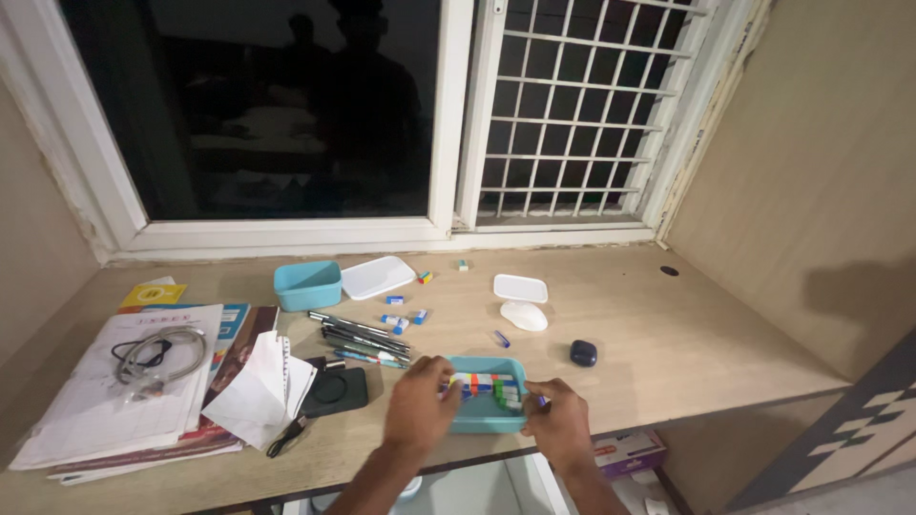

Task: The person sorts small colorful plastic pieces by hand into blue plastic containers on a desk.

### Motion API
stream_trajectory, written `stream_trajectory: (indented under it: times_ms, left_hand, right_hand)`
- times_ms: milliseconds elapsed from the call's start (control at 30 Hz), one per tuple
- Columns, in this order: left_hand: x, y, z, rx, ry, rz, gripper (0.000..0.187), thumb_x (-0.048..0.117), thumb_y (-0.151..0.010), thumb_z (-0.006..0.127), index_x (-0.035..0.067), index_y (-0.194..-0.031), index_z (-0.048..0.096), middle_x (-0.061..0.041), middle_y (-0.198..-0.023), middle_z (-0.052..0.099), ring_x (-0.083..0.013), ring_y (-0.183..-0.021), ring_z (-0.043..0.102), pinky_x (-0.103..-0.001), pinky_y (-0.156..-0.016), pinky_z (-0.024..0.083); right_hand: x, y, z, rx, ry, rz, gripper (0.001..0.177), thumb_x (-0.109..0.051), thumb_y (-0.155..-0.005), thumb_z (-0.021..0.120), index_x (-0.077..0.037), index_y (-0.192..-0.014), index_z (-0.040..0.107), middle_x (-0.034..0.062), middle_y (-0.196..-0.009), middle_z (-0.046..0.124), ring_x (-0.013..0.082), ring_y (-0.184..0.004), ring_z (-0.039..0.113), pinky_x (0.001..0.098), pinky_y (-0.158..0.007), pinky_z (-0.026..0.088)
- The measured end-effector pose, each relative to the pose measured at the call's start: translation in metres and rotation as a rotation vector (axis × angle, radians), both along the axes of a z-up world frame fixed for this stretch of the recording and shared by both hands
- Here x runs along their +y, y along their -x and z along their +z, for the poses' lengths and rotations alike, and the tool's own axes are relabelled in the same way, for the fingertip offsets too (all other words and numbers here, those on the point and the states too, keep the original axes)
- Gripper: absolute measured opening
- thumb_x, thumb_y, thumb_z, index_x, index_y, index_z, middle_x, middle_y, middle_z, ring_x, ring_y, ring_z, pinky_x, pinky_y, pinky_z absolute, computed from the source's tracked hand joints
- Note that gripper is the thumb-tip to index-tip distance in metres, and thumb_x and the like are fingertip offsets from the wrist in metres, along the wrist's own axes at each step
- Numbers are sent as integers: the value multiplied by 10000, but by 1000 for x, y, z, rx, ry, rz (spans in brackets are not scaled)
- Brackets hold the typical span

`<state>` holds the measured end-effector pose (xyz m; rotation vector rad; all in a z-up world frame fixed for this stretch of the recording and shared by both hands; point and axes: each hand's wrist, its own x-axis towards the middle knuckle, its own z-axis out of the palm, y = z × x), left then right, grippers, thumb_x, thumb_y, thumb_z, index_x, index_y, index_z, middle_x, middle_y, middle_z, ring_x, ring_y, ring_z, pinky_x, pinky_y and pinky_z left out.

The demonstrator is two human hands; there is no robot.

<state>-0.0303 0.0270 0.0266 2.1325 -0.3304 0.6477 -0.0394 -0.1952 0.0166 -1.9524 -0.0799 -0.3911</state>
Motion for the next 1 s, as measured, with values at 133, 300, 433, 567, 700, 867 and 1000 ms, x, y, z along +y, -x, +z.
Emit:
stream_trajectory:
  times_ms: [133,300,433,567,700,867,1000]
  left_hand:
    - [19,9,-8,-2,96,5,192,154,-820,768,71,-975,691,-102,-938,703,-267,-865,728,-392,-753,585]
    - [36,12,-17,-97,165,154,202,194,-847,763,55,-972,687,-114,-943,696,-279,-835,712,-390,-736,578]
    - [50,9,-26,71,239,205,254,263,-865,746,61,-1004,679,-111,-929,716,-272,-806,724,-386,-738,583]
    - [52,2,-27,-73,180,198,306,299,-837,762,53,-1009,698,-150,-975,710,-299,-863,721,-407,-756,578]
    - [50,10,-24,-70,143,125,353,298,-886,726,37,-1121,695,-204,-1053,690,-382,-930,689,-453,-811,559]
    - [52,9,-23,-52,41,77,337,247,-910,674,55,-1185,707,-207,-1057,703,-425,-1016,667,-477,-893,537]
    - [52,8,-19,-4,27,80,438,217,-877,668,42,-1278,654,-230,-1084,684,-436,-1018,658,-486,-891,532]
  right_hand:
    - [6,-3,-2,51,0,-50,297,-4,-849,666,57,-1130,737,136,-915,735,212,-584,756,318,-562,610]
    - [16,-6,2,145,45,-79,277,-64,-859,694,21,-1121,732,148,-953,736,284,-631,779,368,-622,607]
    - [22,-20,20,-77,496,-178,210,-205,-805,789,-81,-974,787,128,-996,745,308,-904,721,422,-814,569]
    - [53,-60,42,-253,574,-63,165,-216,-804,745,-118,-936,762,83,-1011,736,320,-969,700,437,-832,554]
    - [92,-124,47,-192,726,209,203,-201,-867,706,-123,-1051,740,89,-1099,695,311,-1042,679,425,-907,537]
    - [120,-216,7,-107,881,407,421,-129,-886,658,-162,-1305,649,119,-1280,609,334,-1216,573,433,-1026,463]
    - [133,-267,-26,-174,989,521,521,-57,-845,644,-177,-1351,626,143,-1409,544,365,-1235,534,448,-1030,428]
